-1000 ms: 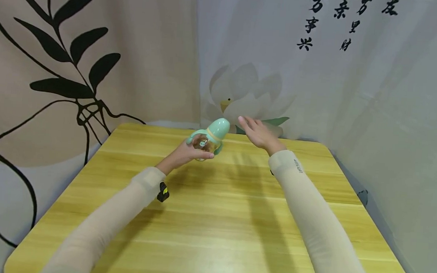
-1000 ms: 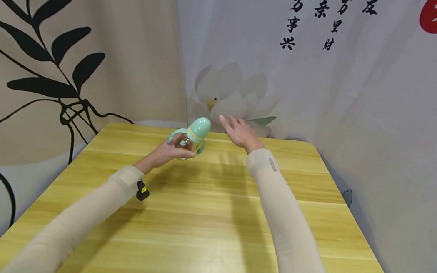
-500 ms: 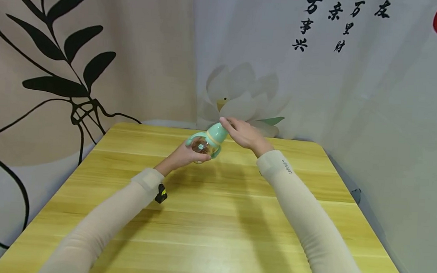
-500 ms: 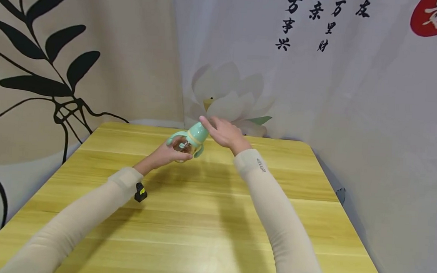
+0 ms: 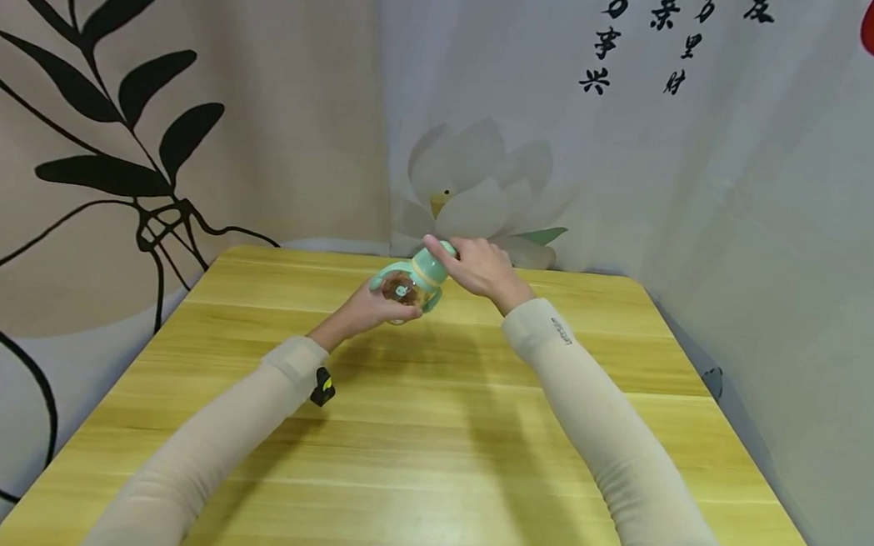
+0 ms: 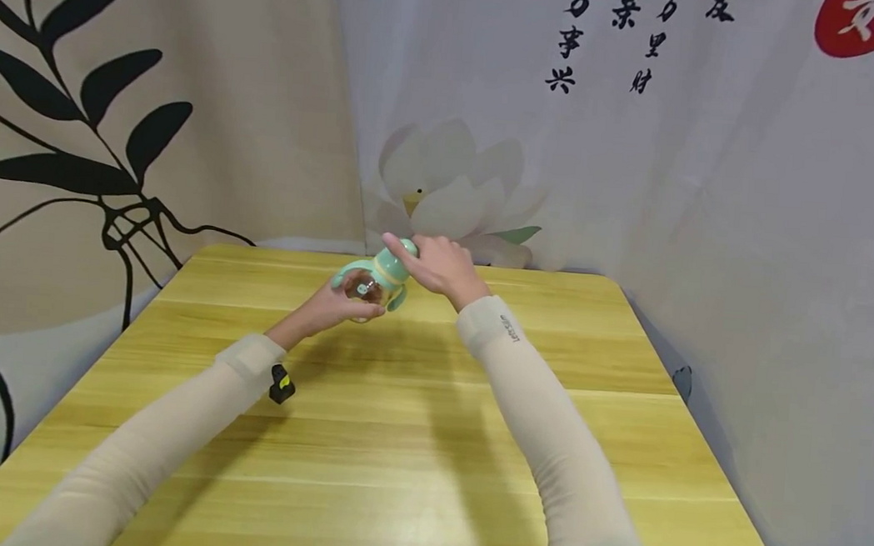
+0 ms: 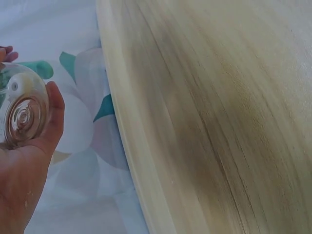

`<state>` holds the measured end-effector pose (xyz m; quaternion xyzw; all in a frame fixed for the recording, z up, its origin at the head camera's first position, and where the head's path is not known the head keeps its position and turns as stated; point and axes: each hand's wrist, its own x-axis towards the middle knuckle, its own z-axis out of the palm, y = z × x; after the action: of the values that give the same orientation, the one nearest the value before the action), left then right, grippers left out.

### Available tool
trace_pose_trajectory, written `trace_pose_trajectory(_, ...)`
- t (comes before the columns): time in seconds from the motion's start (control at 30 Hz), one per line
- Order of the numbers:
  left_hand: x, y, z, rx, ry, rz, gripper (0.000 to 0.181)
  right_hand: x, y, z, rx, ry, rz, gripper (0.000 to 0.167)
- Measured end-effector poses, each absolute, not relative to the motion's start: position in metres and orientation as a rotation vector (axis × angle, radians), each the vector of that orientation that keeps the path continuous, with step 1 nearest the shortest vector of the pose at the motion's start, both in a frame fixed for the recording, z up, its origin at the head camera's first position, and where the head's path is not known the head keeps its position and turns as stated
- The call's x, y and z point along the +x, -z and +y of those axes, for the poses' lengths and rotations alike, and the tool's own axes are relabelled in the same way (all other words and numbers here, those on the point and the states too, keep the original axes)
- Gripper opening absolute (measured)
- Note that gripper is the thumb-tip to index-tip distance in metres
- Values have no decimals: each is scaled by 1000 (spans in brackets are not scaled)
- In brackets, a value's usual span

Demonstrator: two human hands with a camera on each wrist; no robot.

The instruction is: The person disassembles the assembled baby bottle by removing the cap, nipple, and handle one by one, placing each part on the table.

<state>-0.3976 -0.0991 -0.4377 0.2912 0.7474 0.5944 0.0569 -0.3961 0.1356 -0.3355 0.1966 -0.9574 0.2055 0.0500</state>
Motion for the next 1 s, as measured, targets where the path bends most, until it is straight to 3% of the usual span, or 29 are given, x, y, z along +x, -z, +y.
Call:
trace_pose_trajectory(0.3, -393, 439, -98, 891, -1816, 2307, 37, -397, 337, 130, 560, -721, -2908, 75)
trace_pose_trajectory(0.57, -386, 437, -93, 894, -1844, 2320, 37, -396, 340, 128, 502, -839, -2861, 72)
trace_pose_trajectory(1.0, -386, 434, -88, 971, -1812, 2325, 40, -402, 352, 140, 646, -1156, -2666, 63)
